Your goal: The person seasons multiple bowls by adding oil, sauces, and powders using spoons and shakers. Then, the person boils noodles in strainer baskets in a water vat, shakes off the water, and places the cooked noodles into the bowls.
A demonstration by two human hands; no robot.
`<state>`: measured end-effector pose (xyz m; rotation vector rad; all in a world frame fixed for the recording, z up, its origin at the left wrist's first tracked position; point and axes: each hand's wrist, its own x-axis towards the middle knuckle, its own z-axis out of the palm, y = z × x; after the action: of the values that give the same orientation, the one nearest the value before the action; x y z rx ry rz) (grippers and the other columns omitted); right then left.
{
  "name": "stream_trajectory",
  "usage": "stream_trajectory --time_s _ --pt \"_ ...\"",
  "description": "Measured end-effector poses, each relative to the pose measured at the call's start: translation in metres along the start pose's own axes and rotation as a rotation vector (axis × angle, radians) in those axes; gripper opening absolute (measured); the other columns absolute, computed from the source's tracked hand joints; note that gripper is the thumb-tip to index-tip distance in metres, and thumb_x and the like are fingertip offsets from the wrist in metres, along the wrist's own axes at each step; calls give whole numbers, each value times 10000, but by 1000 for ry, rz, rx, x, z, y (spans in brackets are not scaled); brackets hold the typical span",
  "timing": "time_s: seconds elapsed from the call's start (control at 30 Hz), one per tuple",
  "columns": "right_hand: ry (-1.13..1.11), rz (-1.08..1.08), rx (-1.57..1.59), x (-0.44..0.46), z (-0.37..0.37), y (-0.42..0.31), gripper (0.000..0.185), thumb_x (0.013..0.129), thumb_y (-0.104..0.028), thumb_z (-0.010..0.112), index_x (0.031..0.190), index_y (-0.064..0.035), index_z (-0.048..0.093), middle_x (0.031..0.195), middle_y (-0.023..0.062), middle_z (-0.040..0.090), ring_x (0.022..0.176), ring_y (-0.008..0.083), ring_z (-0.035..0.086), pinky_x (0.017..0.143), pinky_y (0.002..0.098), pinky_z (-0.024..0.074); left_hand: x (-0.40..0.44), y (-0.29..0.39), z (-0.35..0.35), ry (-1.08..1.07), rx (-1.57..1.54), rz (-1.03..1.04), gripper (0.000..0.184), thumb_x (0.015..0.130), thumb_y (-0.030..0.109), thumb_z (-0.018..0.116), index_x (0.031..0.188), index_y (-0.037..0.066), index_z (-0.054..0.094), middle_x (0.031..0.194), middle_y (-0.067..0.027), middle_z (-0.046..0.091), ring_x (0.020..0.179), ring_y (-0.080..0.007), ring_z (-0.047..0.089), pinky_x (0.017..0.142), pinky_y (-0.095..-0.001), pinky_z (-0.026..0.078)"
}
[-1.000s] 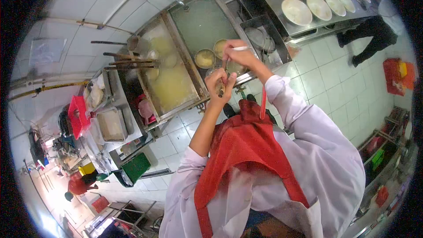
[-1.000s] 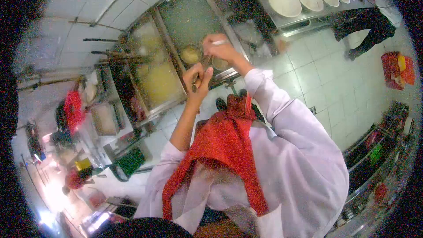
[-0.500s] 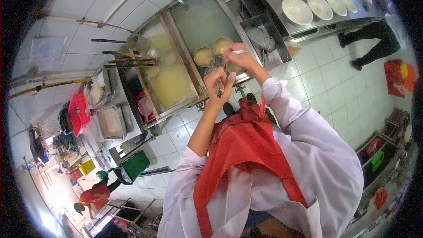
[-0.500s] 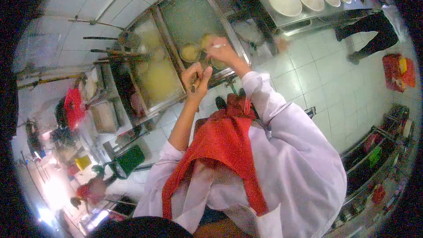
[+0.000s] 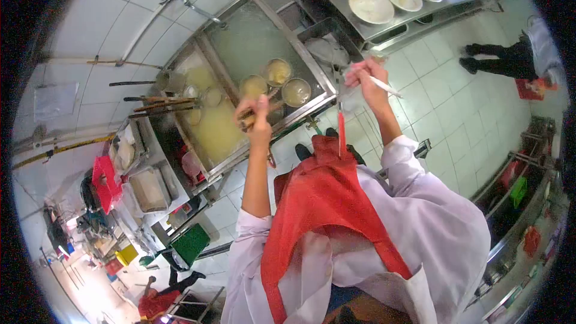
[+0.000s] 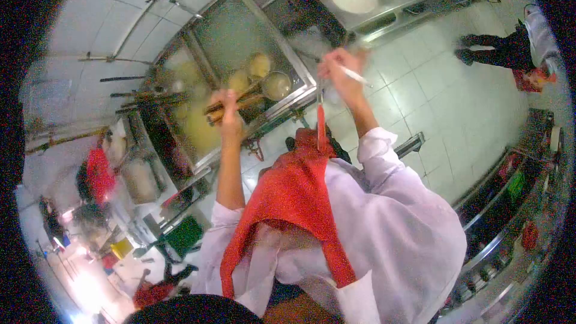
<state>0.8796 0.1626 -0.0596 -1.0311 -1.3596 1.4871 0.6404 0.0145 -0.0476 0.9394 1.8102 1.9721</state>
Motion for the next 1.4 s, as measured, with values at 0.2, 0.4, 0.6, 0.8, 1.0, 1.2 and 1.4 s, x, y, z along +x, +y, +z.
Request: stream_trajectory --time_s 0.2,0.4,0.6,0.8,1.0,1.2,1.4 --pt "85 -202 -490 35 -54 116 282 839 -161 647 1039 27 580 904 127 657 763 160 647 676 274 509 -18 37 8 -100 -9 91 359 823 113 676 610 74 390 599 20 400 558 -79 356 514 -250 257" --pt "-17 -150 -715 -2 -102 144 645 652 65 595 1277 -9 452 1169 183 551 1053 291 578 837 337 475 -44 44 3 -120 210 239 356 783 48 662 588 72 365 568 -13 382 529 -116 352 499 -271 235" --pt "66 -290 -904 -70 -56 78 590 711 -72 649 1263 11 460 1250 204 516 1143 347 511 995 424 383 -63 51 14 -125 146 458 331 740 20 676 576 75 395 553 -40 395 510 -191 393 515 -298 290" --pt "-694 905 549 -68 110 21 497 869 -380 606 1159 8 492 957 91 613 839 182 620 659 304 508 -92 58 30 -190 147 615 345 682 -49 675 568 57 368 526 -61 347 478 -232 365 507 -314 269" --pt "-816 491 -53 -70 122 23 263 811 -281 599 759 -26 561 735 42 583 566 139 519 484 285 379 -122 55 29 -142 117 498 343 644 -66 683 567 61 374 539 -69 372 508 -254 398 515 -341 304" --pt "-851 -102 -479 -65 123 42 224 810 -205 572 741 6 598 600 46 555 524 175 528 477 303 418 -115 79 -25 -466 68 523 453 716 392 719 991 54 592 1035 -95 590 990 -254 543 974 -374 323" --pt "-706 348 -485 -68 127 29 214 858 -185 560 778 7 609 650 69 586 531 147 559 440 305 445 -76 -49 -27 -193 -962 -1018 484 873 512 538 997 46 577 974 -85 603 920 -233 578 816 -386 447"
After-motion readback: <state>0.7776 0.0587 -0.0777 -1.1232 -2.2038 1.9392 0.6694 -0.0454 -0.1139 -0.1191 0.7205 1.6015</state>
